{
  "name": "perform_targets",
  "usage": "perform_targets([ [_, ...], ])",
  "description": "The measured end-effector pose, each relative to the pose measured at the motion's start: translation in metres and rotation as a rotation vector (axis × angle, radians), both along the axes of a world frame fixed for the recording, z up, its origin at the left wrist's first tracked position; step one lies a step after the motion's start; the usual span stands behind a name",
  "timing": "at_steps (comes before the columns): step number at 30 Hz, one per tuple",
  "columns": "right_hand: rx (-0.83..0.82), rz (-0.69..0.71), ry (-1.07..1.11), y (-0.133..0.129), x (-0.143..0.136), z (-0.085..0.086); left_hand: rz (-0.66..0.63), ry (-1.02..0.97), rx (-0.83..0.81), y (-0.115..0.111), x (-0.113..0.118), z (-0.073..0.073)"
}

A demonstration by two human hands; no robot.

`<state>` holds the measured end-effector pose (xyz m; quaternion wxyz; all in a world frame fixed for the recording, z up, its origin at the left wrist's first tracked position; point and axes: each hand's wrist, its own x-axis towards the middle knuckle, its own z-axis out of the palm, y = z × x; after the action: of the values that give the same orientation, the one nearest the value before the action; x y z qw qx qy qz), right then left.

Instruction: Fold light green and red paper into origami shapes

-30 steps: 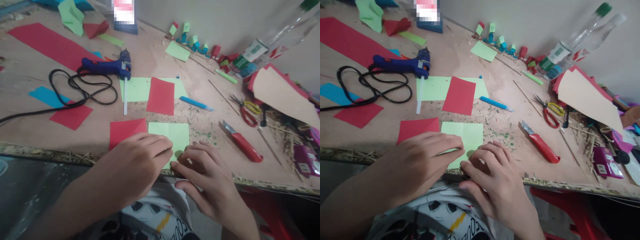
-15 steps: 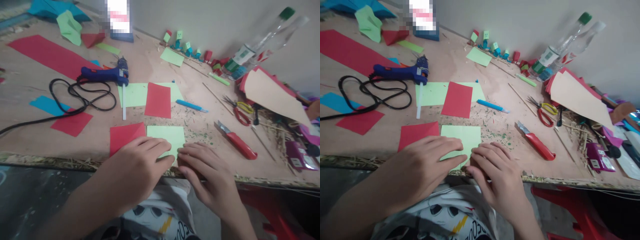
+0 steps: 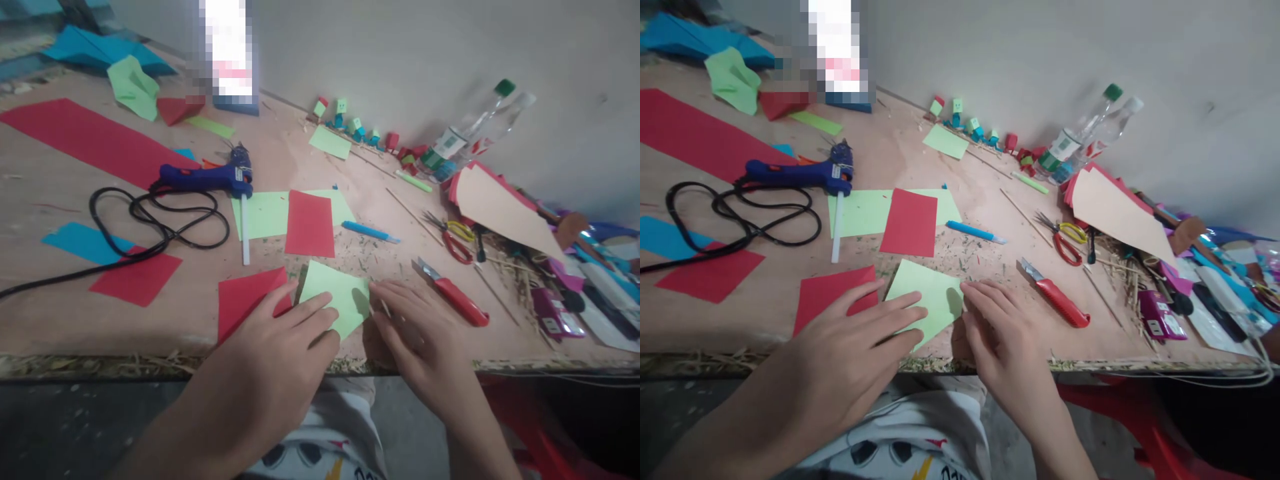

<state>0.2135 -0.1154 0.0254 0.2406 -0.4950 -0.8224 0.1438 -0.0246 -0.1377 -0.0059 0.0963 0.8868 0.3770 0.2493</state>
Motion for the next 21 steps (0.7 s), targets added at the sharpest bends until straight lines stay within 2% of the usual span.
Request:
perform_targets([
  [6,-0.125,0.0,0.223,0.006,0.0,0.008,0.008,0.021,0.006,0.0,-0.001,0.002],
  [10,-0.172,0.02,0.243,0.009,0.007,0.012,0.011,-0.006,0.029,0.001,0.002,0.004],
  [16,-0.104,0.327,0.071,0.02,0.01,0.013,0.02,-0.018,0.072,0.003,0.007,0.0],
  [21,-0.117,0.402,0.0,0.023,0.008,0.008,-0.011,-0.006,0.099,0.002,0.007,-0.001],
])
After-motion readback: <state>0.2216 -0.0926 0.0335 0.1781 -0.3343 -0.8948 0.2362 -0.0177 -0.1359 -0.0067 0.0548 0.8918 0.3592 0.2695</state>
